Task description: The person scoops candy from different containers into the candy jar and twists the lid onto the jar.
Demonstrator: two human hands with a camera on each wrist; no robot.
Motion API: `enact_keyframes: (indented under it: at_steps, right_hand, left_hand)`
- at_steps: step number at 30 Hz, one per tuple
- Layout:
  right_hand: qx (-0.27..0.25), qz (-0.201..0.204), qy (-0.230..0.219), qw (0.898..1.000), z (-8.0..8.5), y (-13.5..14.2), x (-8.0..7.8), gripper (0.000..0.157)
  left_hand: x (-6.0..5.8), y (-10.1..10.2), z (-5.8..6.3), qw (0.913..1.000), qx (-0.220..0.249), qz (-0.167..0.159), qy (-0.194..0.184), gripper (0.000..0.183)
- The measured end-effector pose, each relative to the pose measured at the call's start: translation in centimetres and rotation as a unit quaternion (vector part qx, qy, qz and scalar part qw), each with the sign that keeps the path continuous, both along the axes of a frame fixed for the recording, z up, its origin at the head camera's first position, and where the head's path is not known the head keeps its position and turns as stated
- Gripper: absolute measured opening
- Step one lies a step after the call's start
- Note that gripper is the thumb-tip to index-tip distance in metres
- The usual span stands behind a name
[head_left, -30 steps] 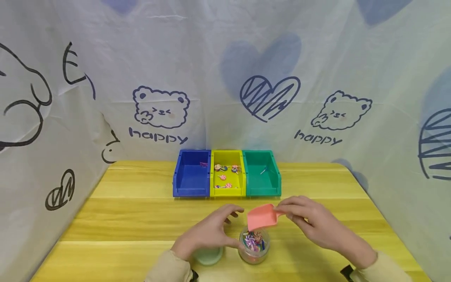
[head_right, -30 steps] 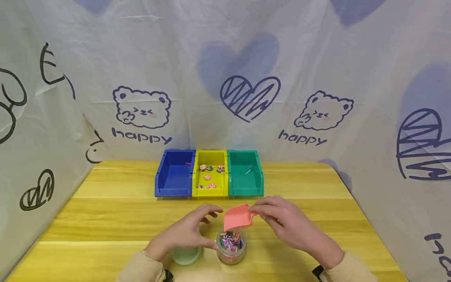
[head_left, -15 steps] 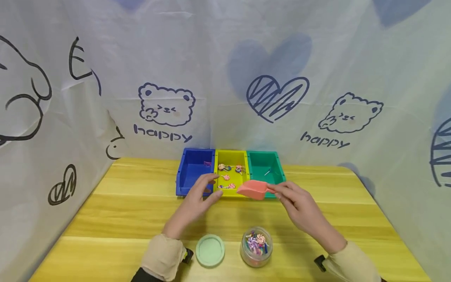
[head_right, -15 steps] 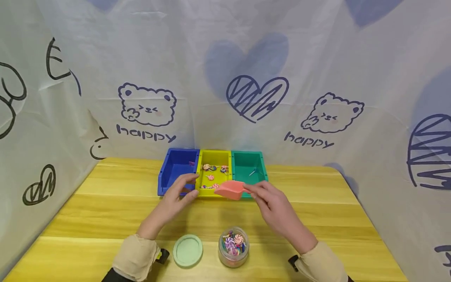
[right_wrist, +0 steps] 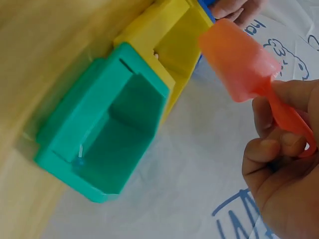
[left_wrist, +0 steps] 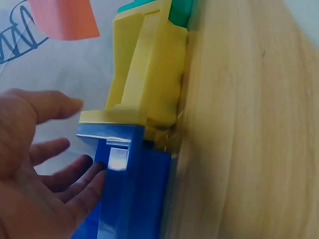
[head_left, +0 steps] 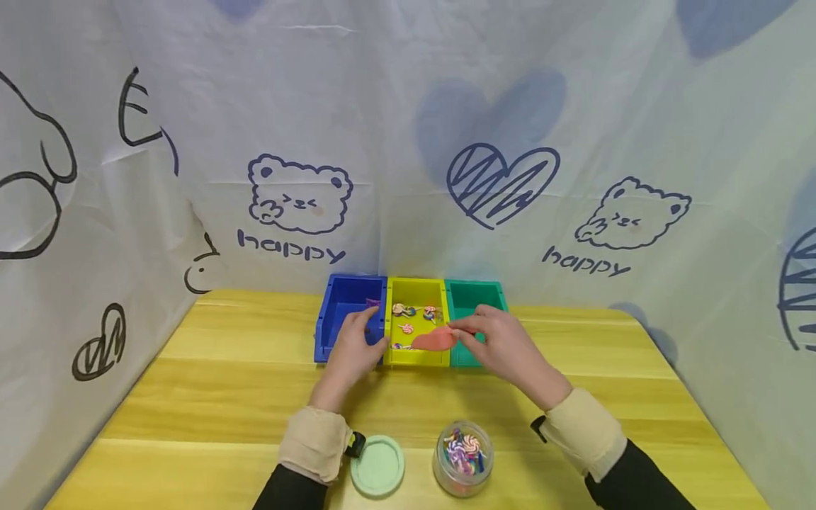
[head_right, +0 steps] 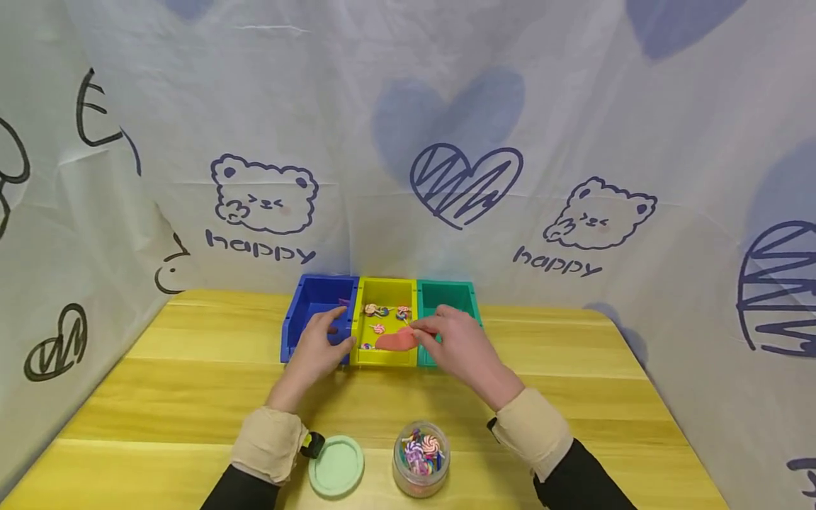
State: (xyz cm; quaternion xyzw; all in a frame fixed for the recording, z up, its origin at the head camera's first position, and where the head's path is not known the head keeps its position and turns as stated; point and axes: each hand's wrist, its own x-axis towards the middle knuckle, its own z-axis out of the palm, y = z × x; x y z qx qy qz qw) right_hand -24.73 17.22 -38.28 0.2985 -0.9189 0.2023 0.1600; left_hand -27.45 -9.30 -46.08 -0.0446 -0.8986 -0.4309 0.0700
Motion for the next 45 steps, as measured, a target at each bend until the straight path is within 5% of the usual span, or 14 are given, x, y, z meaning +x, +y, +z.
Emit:
enact_keyframes:
  at_steps: [9,20,31,45]
  right_hand:
    - [0.087,-0.022,-0.051,0.995,2.2,-2.3,-2.6,0.016]
    - [0.181,-0.035,-0.128,0.975,2.9,-4.5,-5.2,0.019]
    - [0.183,-0.045,-0.174,0.967,0.9,-5.4,-6.3,0.020]
    - [0.153,-0.026,-0.139,0.978,-1.1,-5.5,-5.9,0.016]
  left_hand:
    - [0.0,1.1,-0.1,0.9981,-0.060,0.016,0.000,0.054]
    - [0.0,1.9,0.0,0.9985,-0.053,0.012,-0.008,0.055]
    - [0.2,1.8,-0.7,0.9985,-0.052,0.017,-0.003,0.055]
    - [0.2,1.3,-0.6,0.9978,-0.058,0.031,-0.005,0.054]
